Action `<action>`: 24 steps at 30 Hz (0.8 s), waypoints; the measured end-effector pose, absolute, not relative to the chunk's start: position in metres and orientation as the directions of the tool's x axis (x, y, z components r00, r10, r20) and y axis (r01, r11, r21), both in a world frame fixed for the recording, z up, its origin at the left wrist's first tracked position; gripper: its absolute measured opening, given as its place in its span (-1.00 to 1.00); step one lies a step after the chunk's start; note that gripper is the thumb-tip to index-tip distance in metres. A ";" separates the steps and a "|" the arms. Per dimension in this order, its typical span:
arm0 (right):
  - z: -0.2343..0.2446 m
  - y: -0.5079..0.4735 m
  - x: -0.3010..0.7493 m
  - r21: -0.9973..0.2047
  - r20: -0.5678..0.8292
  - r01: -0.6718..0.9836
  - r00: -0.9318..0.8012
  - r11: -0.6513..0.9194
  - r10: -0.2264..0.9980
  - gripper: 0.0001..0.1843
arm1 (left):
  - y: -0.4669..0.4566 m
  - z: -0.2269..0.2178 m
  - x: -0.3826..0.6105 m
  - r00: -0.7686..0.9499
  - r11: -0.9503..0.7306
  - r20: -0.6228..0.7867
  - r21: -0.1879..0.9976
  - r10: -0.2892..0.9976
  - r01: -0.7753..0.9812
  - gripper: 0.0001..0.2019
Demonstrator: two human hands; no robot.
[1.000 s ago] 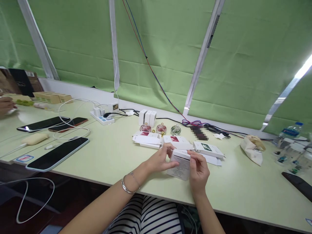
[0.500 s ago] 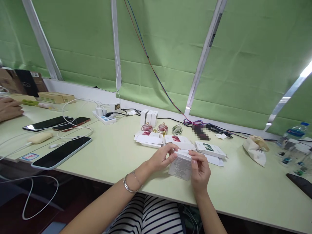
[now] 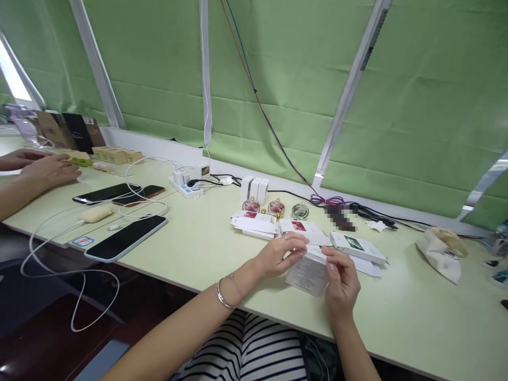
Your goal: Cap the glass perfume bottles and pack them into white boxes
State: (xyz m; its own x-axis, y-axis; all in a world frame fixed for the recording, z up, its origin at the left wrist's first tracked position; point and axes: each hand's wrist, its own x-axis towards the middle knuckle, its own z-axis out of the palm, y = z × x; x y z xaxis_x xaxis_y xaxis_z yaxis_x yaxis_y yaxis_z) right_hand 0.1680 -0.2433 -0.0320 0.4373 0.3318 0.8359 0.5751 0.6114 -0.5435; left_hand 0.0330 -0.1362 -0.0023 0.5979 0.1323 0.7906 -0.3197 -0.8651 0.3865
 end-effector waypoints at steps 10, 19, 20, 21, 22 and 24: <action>-0.032 -0.244 0.169 -0.556 0.828 0.566 0.436 0.608 0.352 -0.91 | -0.139 -0.001 0.033 0.585 -0.888 0.800 0.361 0.137 -0.285 -0.86; -0.031 -0.245 0.176 -0.609 0.791 0.501 0.445 0.615 0.421 -0.92 | -0.139 -0.003 0.040 0.560 -0.907 0.810 0.353 0.175 -0.227 -0.86; -0.031 -0.245 0.176 -0.614 0.787 0.494 0.445 0.616 0.428 -0.92 | -0.139 -0.003 0.041 0.558 -0.910 0.811 0.350 0.175 -0.223 -0.86; -0.031 -0.245 0.177 -0.616 0.785 0.488 0.445 0.618 0.432 -0.92 | -0.139 -0.004 0.042 0.557 -0.912 0.812 0.346 0.175 -0.219 -0.86; -0.030 -0.245 0.177 -0.618 0.784 0.484 0.444 0.620 0.434 -0.93 | -0.138 -0.004 0.043 0.556 -0.914 0.813 0.342 0.173 -0.216 -0.86; -0.030 -0.245 0.177 -0.619 0.783 0.479 0.444 0.623 0.437 -0.93 | -0.138 -0.004 0.043 0.554 -0.919 0.816 0.332 0.166 -0.212 -0.86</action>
State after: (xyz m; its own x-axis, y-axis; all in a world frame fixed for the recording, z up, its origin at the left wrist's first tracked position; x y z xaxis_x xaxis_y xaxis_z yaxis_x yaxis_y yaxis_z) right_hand 0.1775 -0.2446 -0.0302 0.4437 0.4367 0.7826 0.4788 0.6227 -0.6189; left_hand 0.0435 -0.1383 -0.0040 0.5541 0.1665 0.8156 -0.2125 -0.9191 0.3319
